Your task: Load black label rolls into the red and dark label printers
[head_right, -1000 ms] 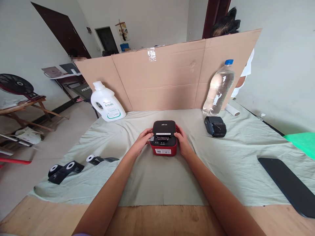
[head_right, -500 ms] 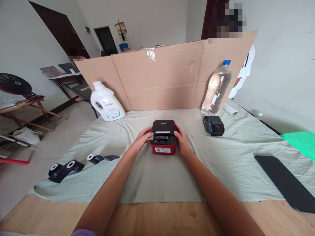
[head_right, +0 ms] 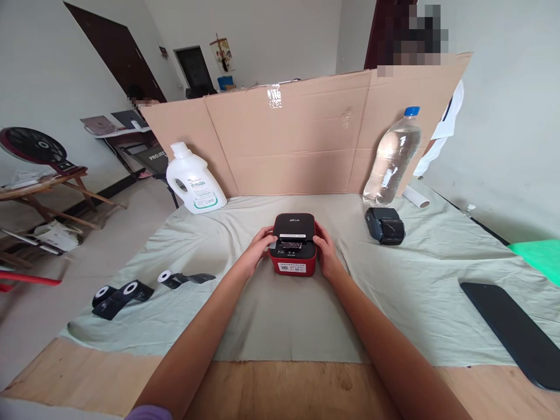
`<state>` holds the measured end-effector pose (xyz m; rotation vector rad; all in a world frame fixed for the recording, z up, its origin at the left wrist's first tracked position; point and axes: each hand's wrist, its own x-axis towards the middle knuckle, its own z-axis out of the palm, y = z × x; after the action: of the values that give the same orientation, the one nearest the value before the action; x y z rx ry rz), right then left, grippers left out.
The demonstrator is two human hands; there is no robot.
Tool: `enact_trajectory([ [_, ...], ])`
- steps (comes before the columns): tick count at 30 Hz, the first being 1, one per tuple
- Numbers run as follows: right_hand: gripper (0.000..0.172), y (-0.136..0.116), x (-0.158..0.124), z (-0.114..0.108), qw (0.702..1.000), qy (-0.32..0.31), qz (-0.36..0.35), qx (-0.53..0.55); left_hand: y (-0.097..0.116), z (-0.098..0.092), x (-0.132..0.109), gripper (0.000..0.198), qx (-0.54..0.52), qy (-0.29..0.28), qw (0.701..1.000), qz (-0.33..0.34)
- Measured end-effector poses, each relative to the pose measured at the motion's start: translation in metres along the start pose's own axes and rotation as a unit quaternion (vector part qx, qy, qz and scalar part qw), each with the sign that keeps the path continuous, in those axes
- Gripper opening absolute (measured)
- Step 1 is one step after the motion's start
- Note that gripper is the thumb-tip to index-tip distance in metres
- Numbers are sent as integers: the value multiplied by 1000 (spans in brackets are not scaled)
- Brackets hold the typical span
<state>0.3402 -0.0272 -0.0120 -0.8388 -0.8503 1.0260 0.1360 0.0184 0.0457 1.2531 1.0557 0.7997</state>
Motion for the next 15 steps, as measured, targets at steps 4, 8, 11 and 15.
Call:
enact_trajectory([
  [4, 49, -1, 0, 1, 1000, 9, 10, 13, -4, -1, 3, 44, -18, -7, 1000, 3],
  [8, 51, -5, 1, 3, 999, 26, 27, 20, -7, -2, 3, 45, -18, -14, 1000, 12],
  [11, 51, -7, 4, 4, 998, 41, 41, 9, -5, -2, 1, 44, -10, -14, 1000, 21],
  [15, 51, -7, 6, 4, 998, 50, 37, -1, -3, -2, -1, 42, -4, -12, 1000, 23],
])
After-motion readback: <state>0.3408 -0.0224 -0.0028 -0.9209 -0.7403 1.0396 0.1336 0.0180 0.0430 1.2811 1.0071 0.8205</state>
